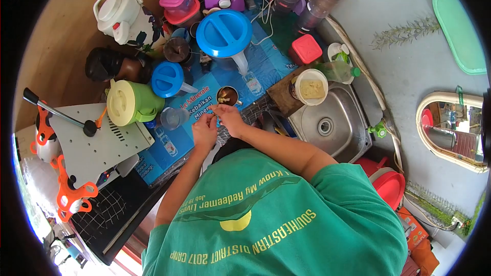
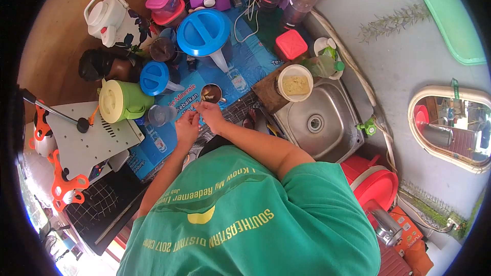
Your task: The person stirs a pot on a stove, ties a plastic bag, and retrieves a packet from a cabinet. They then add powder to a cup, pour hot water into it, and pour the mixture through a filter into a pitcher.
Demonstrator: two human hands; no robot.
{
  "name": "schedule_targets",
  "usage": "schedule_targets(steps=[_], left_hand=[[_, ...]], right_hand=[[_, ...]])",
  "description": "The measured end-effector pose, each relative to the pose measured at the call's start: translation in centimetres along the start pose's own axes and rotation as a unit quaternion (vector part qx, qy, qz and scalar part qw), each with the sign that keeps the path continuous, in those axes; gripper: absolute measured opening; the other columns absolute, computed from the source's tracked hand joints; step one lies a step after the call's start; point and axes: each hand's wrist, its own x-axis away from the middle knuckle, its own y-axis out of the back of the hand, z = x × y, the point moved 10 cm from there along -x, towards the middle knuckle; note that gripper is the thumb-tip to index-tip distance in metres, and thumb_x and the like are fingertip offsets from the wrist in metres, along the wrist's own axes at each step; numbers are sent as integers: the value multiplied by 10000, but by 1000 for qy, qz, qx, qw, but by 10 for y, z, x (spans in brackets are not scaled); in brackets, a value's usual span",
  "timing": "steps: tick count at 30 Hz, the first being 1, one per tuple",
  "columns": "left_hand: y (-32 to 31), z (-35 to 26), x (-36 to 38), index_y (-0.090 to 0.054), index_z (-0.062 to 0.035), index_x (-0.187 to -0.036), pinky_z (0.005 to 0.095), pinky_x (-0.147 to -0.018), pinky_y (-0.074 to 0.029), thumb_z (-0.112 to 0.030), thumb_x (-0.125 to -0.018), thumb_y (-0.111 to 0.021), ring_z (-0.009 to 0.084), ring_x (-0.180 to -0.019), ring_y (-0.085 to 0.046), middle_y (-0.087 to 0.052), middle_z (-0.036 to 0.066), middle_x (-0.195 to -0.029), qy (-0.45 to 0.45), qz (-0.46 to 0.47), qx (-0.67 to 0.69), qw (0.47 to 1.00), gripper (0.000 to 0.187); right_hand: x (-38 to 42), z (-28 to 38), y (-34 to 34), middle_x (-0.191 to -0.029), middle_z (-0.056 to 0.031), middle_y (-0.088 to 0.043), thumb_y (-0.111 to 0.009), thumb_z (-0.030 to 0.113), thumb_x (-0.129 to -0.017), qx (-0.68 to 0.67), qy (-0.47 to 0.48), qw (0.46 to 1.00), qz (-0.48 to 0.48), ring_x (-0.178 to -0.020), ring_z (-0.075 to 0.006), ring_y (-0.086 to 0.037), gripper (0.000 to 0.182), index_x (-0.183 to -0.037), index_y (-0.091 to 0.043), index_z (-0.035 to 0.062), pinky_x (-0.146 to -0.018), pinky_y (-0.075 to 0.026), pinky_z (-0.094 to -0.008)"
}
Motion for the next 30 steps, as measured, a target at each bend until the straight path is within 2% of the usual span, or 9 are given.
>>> schedule_targets(steps=[2,6,8,12,14,18,20,27,30], left_hand=[[5,-18,2,-689,26,-958,297,-524,-539,-154,-917,-672,147,-580,-681,-724,110,-764,-136,-51,-129,981,185],[2,-12,0,-693,23,-972,304,-529,-543,-148,-911,-678,157,-580,-684,-725,118,-769,-59,-31,-4,998,182],[-8,5,1,-690,27,-965,339,-574,-552,-166,-898,-698,172,-601,-693,-729,122,-781,79,46,74,993,205],[-5,7,3,-695,25,-944,336,-539,-545,-187,-907,-695,170,-603,-697,-729,114,-781,45,14,60,997,215],[2,-20,4,-698,22,-941,292,-470,-531,-186,-932,-669,145,-597,-691,-721,102,-769,-152,-51,-158,974,211],[0,-24,4,-691,30,-941,277,-456,-524,-166,-942,-652,141,-612,-696,-709,96,-751,-95,-27,-75,992,200],[-10,-5,4,-682,41,-937,296,-499,-530,-147,-934,-654,145,-625,-703,-711,105,-750,53,40,52,996,189],[-3,-12,6,-675,44,-914,308,-522,-528,-141,-932,-652,152,-604,-696,-708,111,-738,-27,-13,15,999,187],[7,-25,7,-676,30,-905,329,-539,-526,-141,-921,-662,170,-579,-686,-703,118,-712,-78,-49,-49,995,172]], right_hand=[[-3,1,3,-808,46,-610,-594,259,-996,99,13,995,-14,-744,-62,-538,212,-1082,-703,97,-616,-385,-247],[-1,1,-3,-796,57,-603,-605,273,-990,-29,4,999,23,-721,-58,-529,217,-1075,-706,100,-619,-389,-245],[2,3,-1,-791,63,-599,-616,284,-983,-52,5,999,6,-710,-52,-518,224,-1072,-709,100,-634,-397,-246],[9,7,2,-794,55,-606,-604,272,-990,1,1,1000,-10,-730,-53,-524,220,-1076,-707,97,-665,-406,-250],[5,6,5,-823,49,-607,-595,260,-995,92,10,996,-20,-767,-50,-517,220,-1087,-710,97,-671,-400,-254],[1,3,5,-812,52,-595,-595,266,-996,11,19,1000,7,-761,-56,-508,223,-1084,-714,99,-666,-399,-254],[2,1,5,-812,54,-586,-585,265,-1000,-35,16,999,18,-761,-63,-507,226,-1087,-716,102,-661,-401,-257],[10,14,7,-830,52,-583,-577,287,-993,18,7,1000,-8,-784,-75,-512,253,-1098,-715,103,-673,-413,-262],[6,14,20,-823,53,-575,-628,221,-958,12,-5,999,-46,-758,-71,-505,212,-1098,-713,86,-659,-424,-257]])
